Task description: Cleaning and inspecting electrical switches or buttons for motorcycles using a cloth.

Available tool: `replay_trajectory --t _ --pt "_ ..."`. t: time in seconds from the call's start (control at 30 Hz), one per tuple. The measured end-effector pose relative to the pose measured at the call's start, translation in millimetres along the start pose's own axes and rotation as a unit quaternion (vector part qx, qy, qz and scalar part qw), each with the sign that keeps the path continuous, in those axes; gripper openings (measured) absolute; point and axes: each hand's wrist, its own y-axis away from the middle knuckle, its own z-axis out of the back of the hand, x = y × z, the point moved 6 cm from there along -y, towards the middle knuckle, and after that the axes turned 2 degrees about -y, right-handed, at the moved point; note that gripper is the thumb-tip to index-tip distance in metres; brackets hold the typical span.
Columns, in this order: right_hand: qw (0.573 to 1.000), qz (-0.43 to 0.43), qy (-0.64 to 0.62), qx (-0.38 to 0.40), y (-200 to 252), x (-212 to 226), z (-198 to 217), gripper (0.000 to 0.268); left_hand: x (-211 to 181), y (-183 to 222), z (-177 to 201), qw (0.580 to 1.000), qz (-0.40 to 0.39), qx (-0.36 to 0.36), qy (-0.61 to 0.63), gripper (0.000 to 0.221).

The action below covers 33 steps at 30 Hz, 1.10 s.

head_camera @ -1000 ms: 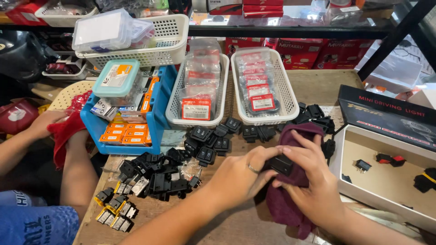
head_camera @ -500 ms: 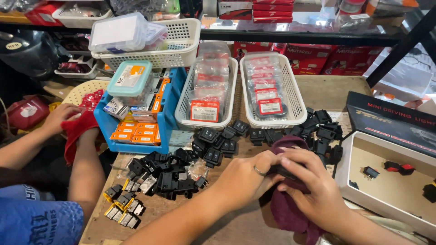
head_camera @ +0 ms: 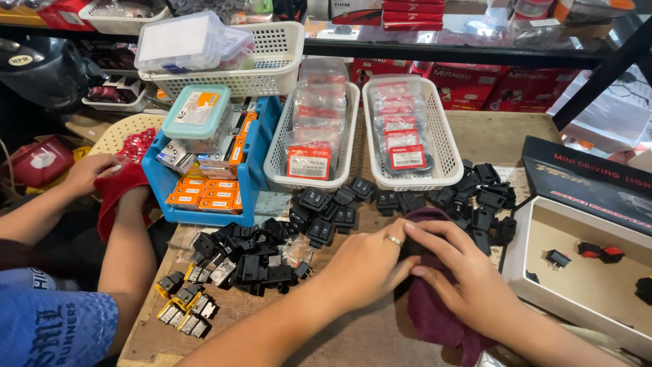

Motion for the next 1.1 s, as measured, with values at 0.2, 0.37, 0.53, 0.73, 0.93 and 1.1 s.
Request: replay_trajectory --t 0.2,0.37,0.53,0.73,0.93,1.1 --pt "0.999 -0.032 -0.034 0.023 -3 -8 -1 0.059 4 -1 -2 1.0 0.007 0.024 0.009 0.047" --pt "0.996 -0.069 -0.058 -0.023 -1 -19 4 0.071 30 -7 -16 0.951 0.137 0.07 0.269 0.058" --pt "0.969 -0.146 -0.193 -0.045 0 -29 1 0.077 39 -2 -26 0.908 0.137 0.068 0.391 0.043" --pt "0.976 -0.183 -0.114 -0.04 -1 -30 5 0.076 37 -3 -23 0.932 0.11 0.069 0.337 0.035" --pt "0.984 -0.17 -0.057 -0.017 -3 -32 6 0.078 34 -2 -22 0.933 0.107 0.087 0.332 0.043" --pt "0.983 -0.176 -0.056 0.015 -6 -32 10 0.074 35 -2 -24 0.932 0.105 0.097 0.333 0.041"
